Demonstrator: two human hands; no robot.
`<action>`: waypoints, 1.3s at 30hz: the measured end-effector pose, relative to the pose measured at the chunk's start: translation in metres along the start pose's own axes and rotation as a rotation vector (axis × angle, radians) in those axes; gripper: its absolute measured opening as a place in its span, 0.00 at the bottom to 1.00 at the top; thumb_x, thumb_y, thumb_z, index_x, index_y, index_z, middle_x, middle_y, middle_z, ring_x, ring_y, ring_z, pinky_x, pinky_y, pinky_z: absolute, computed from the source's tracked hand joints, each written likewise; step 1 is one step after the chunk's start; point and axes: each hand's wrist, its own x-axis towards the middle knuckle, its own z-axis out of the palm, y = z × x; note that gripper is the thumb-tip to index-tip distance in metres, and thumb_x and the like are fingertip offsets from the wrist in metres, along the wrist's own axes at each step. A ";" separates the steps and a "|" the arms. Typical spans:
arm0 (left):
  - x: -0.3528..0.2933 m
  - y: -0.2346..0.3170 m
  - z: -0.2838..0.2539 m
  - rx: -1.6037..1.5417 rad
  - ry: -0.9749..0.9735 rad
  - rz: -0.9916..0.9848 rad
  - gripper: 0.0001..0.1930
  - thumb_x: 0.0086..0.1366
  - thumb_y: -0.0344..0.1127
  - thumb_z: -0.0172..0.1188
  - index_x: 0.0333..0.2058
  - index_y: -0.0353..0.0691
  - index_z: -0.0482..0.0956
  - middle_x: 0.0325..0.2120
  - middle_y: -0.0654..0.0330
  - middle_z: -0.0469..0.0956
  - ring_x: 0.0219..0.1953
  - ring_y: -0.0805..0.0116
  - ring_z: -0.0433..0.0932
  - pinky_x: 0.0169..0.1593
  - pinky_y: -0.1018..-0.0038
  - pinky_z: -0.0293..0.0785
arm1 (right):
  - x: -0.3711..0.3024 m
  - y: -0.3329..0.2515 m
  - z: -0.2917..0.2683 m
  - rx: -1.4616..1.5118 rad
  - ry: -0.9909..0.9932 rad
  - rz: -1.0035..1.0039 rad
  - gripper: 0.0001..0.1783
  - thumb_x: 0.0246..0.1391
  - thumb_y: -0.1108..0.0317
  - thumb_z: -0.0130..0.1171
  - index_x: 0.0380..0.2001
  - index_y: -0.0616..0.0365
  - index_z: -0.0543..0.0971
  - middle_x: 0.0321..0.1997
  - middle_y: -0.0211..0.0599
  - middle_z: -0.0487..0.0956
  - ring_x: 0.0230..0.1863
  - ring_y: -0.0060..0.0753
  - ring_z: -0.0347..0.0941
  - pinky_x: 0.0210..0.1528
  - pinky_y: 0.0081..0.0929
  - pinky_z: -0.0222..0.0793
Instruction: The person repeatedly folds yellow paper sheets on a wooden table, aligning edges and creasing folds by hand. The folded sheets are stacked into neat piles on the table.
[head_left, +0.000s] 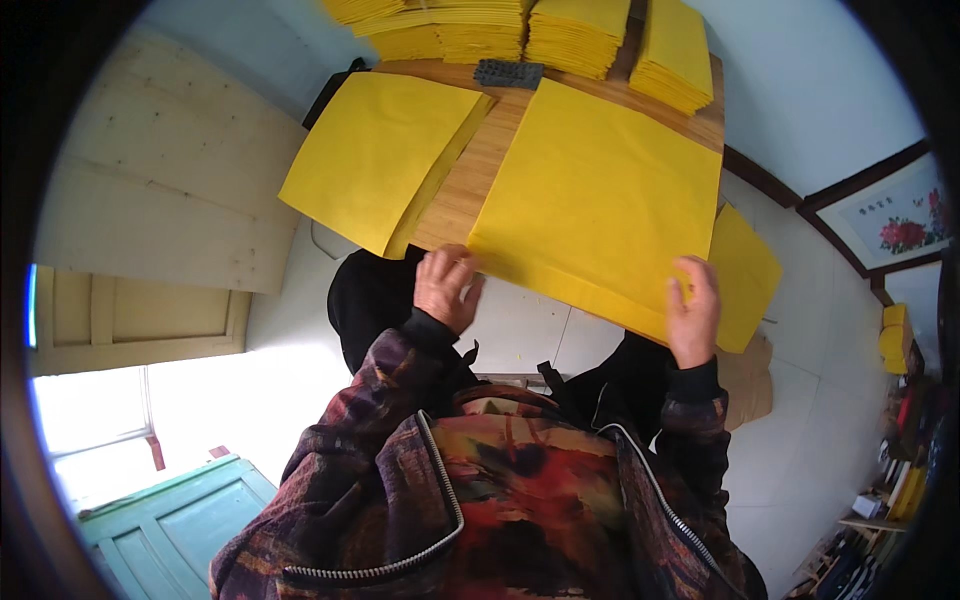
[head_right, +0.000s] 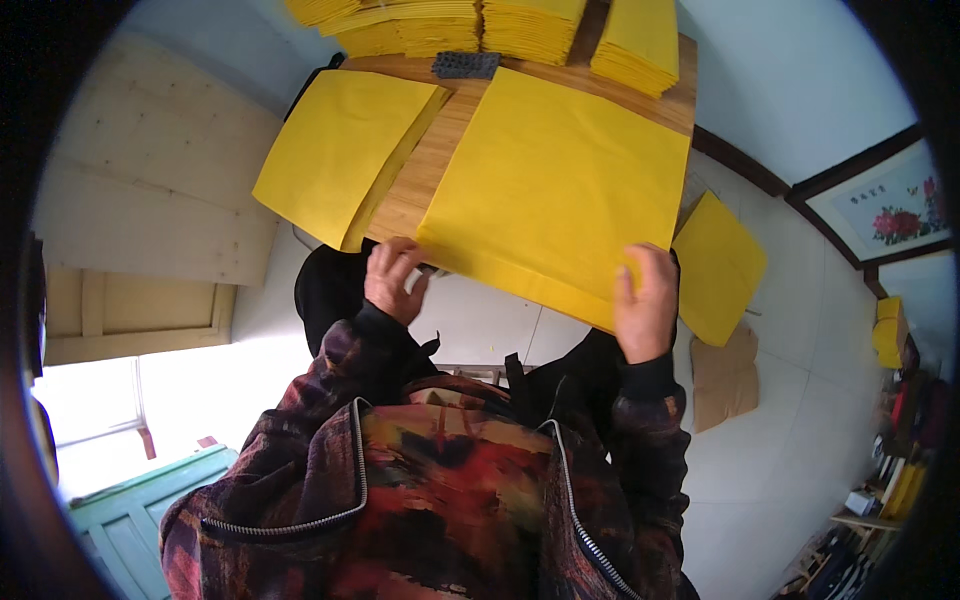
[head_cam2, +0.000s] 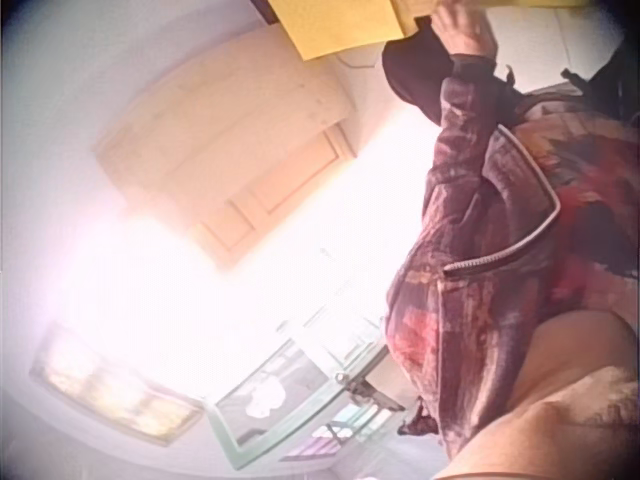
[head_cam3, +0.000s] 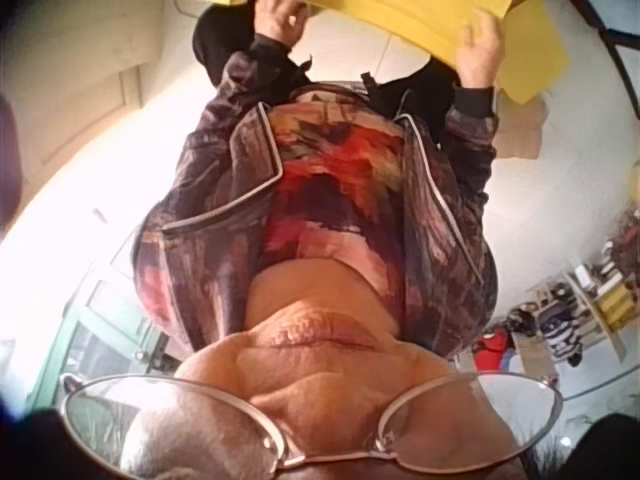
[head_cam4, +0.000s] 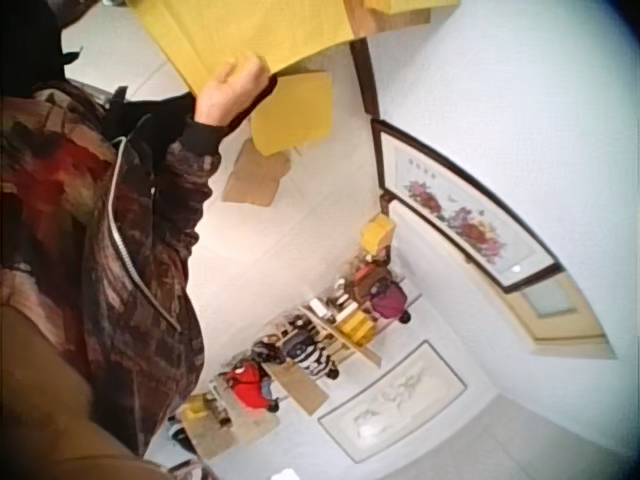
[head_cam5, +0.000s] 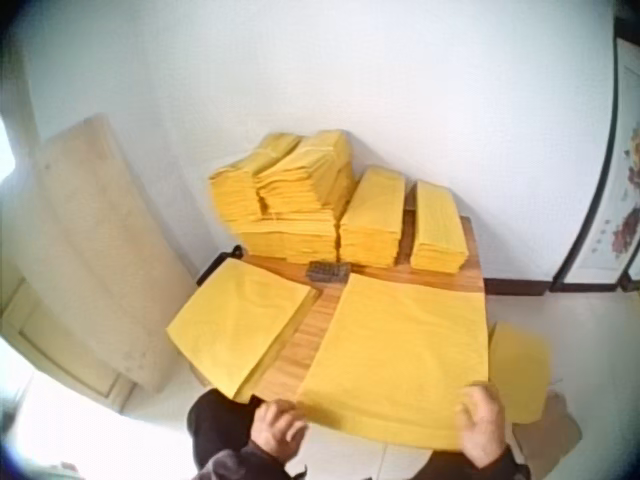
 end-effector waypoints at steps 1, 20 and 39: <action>-0.003 0.005 0.001 0.041 -0.023 0.082 0.21 0.47 0.32 0.68 0.43 0.47 0.77 0.45 0.57 0.70 0.50 0.54 0.68 0.50 0.60 0.66 | 0.004 -0.012 0.008 -0.020 -0.061 -0.076 0.14 0.46 0.79 0.56 0.39 0.61 0.73 0.45 0.46 0.73 0.49 0.52 0.68 0.51 0.37 0.65; -0.010 0.005 0.016 0.116 -0.057 0.059 0.33 0.46 0.39 0.68 0.53 0.57 0.69 0.52 0.59 0.65 0.55 0.55 0.63 0.53 0.57 0.61 | 0.051 -0.058 0.118 -0.185 -0.546 -0.465 0.15 0.46 0.73 0.57 0.40 0.53 0.79 0.55 0.36 0.71 0.58 0.45 0.62 0.58 0.43 0.58; -0.012 0.005 0.016 0.106 0.002 0.094 0.31 0.44 0.39 0.70 0.51 0.57 0.71 0.49 0.58 0.66 0.54 0.55 0.64 0.53 0.55 0.61 | 0.046 -0.066 0.127 -0.176 -0.580 -0.608 0.15 0.51 0.70 0.53 0.43 0.52 0.79 0.57 0.38 0.70 0.61 0.48 0.61 0.60 0.45 0.58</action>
